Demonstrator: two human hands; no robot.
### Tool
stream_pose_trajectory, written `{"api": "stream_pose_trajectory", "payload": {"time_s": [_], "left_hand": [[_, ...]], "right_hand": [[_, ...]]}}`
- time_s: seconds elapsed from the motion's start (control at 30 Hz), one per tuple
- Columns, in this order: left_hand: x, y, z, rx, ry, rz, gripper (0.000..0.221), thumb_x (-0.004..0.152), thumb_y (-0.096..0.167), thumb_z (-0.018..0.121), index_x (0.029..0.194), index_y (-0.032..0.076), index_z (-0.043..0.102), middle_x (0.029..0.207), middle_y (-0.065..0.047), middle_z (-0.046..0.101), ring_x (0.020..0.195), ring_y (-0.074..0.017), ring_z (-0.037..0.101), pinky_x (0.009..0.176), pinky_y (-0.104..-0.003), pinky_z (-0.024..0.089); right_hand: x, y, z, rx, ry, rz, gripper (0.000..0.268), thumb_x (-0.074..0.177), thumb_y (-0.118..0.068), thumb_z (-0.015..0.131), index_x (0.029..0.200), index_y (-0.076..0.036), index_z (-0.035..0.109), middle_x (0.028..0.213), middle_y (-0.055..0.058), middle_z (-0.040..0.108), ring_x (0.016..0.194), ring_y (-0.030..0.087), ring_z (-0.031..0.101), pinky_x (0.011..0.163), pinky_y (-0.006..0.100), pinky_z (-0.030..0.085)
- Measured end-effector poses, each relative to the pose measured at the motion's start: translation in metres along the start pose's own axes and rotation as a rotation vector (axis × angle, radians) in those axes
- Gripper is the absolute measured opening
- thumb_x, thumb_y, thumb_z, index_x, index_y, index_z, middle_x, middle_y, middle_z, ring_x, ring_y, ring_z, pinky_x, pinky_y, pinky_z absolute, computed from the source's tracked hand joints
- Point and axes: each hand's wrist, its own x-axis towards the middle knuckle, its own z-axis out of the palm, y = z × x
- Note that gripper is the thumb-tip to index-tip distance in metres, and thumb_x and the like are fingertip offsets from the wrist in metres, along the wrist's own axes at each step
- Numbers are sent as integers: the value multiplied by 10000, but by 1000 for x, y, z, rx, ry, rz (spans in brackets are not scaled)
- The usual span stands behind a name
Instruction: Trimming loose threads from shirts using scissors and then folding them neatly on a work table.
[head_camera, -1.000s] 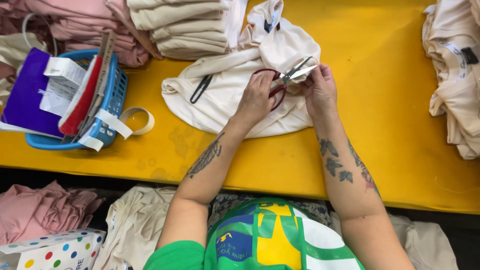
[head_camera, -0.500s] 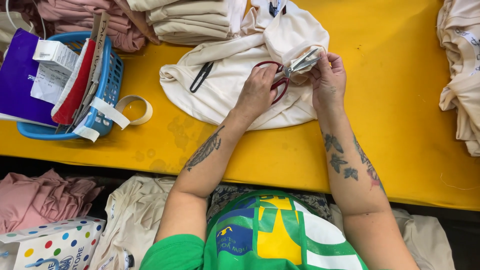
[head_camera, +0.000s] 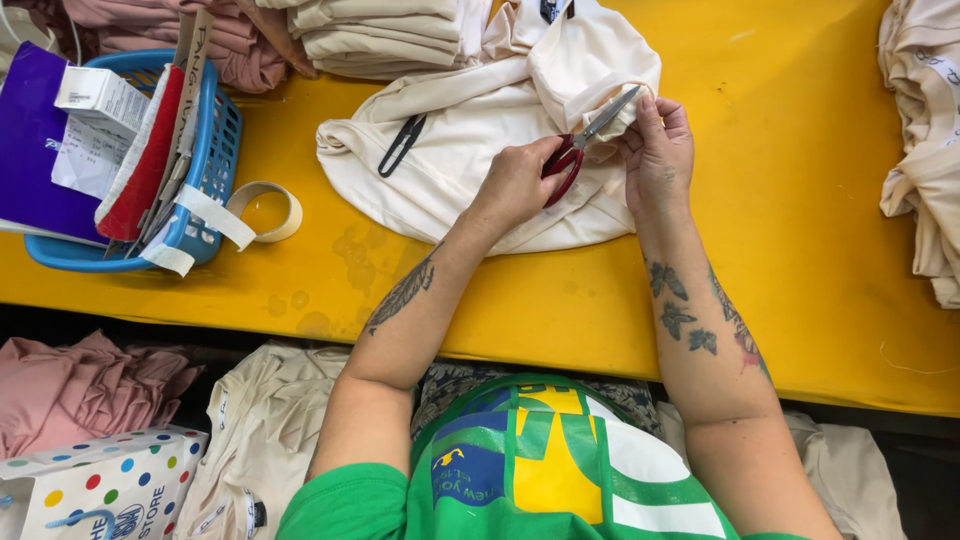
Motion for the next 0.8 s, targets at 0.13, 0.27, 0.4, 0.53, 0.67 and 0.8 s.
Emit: {"api": "stream_pose_trajectory", "payload": {"time_s": [0.13, 0.27, 0.4, 0.53, 0.67, 0.8], "left_hand": [[4, -4, -32, -99, 7, -91, 331, 917, 253, 703, 1218, 124, 654, 1077, -131, 788, 942, -287, 769, 847, -373, 588], [-1, -60, -86, 32, 378, -182, 183, 938, 233, 696, 1054, 100, 646, 1033, -136, 704, 968, -317, 676, 847, -451, 544], [-17, -163, -124, 380, 667, -226, 276, 923, 346, 755, 995, 94, 670, 983, -176, 628, 844, -437, 647, 771, -563, 510], [-44, -219, -149, 459, 678, -348, 290, 892, 272, 801, 990, 39, 659, 962, -186, 608, 892, -445, 617, 822, -540, 490], [-45, -242, -149, 335, 682, -555, 297, 893, 285, 776, 1058, 50, 701, 1049, -175, 661, 956, -401, 659, 892, -492, 513], [-50, -229, -161, 261, 717, -598, 298, 848, 119, 776, 1043, 82, 554, 1083, -142, 652, 1009, -360, 646, 883, -476, 507]], "right_hand": [[52, -18, -69, 118, 38, -78, 266, 930, -225, 741, 1109, -98, 590, 1101, 149, 726, 996, 277, 727, 882, 423, 643], [79, -79, -179, 107, 321, -497, 306, 938, -272, 683, 1170, -74, 656, 1319, 192, 644, 1216, 377, 698, 1064, 562, 497], [70, -85, -127, -662, 399, -1085, 170, 1039, -38, 550, 1192, -73, 615, 1150, 148, 661, 1048, 298, 651, 919, 420, 534], [84, -23, -32, -785, -21, -952, 49, 1083, -19, 592, 1119, -28, 623, 1048, 118, 632, 991, 261, 610, 895, 363, 511], [91, 38, 56, -1217, -307, -564, 415, 956, -175, 824, 1277, -115, 567, 1161, 106, 608, 911, 215, 624, 822, 354, 518], [118, 71, 95, -1615, -130, -399, 358, 918, -127, 752, 1263, -98, 663, 1294, 132, 573, 1141, 316, 579, 943, 463, 506]]}}
